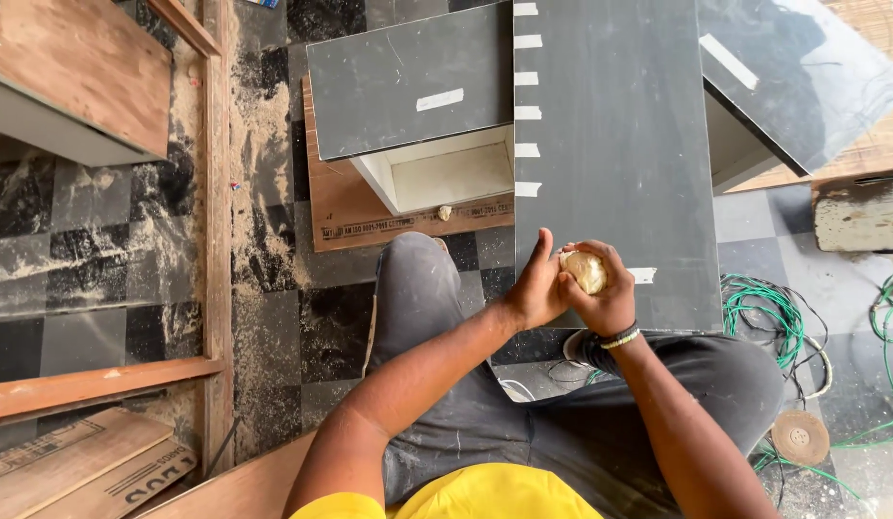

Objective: Applying white adhesive tape to the edges of gray furniture panels.

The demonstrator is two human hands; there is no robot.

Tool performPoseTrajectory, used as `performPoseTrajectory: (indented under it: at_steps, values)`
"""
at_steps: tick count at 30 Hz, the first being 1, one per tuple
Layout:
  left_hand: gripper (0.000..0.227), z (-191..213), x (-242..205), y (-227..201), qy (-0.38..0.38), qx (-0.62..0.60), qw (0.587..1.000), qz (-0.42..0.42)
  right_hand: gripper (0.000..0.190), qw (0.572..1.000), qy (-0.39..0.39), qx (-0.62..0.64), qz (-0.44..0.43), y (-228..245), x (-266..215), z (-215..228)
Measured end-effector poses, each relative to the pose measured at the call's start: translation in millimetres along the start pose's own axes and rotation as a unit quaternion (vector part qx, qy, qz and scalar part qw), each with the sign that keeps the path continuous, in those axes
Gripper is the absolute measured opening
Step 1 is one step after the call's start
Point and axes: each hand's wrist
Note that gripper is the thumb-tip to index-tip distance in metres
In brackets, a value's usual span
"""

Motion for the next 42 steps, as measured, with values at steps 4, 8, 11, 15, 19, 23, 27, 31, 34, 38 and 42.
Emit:
performPoseTrajectory:
  at_steps: [4, 8, 11, 15, 19, 23, 27, 31, 34, 38, 42]
  values:
    - [0.101, -16, -6, -15, -0.025, 0.064, 0.998, 0.002, 0.042, 0.997, -0.034, -0.063, 0.036, -21, 5, 12]
    - [0.082, -2, -3, -32, -0.170, 0.344, 0.917, -0.109, 0.034, 0.988, -0.072, 0.077, -0.109, -37, 4, 54]
    - [0.068, 26, 9, -51, -0.343, 0.470, 0.778, -0.237, 0.042, 0.931, -0.052, 0.242, -0.269, -45, -32, 84]
    - [0.069, 59, 35, -84, -0.513, 0.488, 0.660, -0.251, 0.052, 0.868, 0.045, 0.224, -0.441, -37, -96, 86]
    - [0.065, 101, 64, -97, -0.459, 0.422, 0.778, -0.084, 0.050, 0.829, 0.032, 0.138, -0.541, -28, -116, 54]
    - [0.053, 114, 71, -86, -0.319, 0.268, 0.908, -0.043, 0.050, 0.841, -0.081, 0.156, -0.512, -73, -121, 63]
    - [0.050, 128, 72, -75, -0.304, 0.233, 0.920, -0.079, 0.058, 0.815, -0.131, 0.187, -0.532, -89, -114, 63]
    - [0.047, 116, 59, -62, -0.307, 0.229, 0.919, -0.092, 0.052, 0.809, -0.152, 0.134, -0.552, -93, -119, 65]
    - [0.047, 106, 50, -51, -0.301, 0.209, 0.919, -0.142, 0.045, 0.811, -0.185, 0.097, -0.546, -79, -119, 69]
    - [0.048, 100, 36, -37, -0.316, 0.199, 0.916, -0.148, 0.041, 0.823, -0.217, 0.125, -0.510, -73, -124, 76]
    - [0.050, 94, 26, -35, -0.322, 0.180, 0.919, -0.136, 0.039, 0.823, -0.214, 0.128, -0.510, -75, -126, 77]
Point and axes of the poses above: each hand's wrist, its own x-axis towards the middle knuckle, its own z-axis out of the back of the hand, y = z × x, and after that the axes turned 6 degrees about z, right-handed
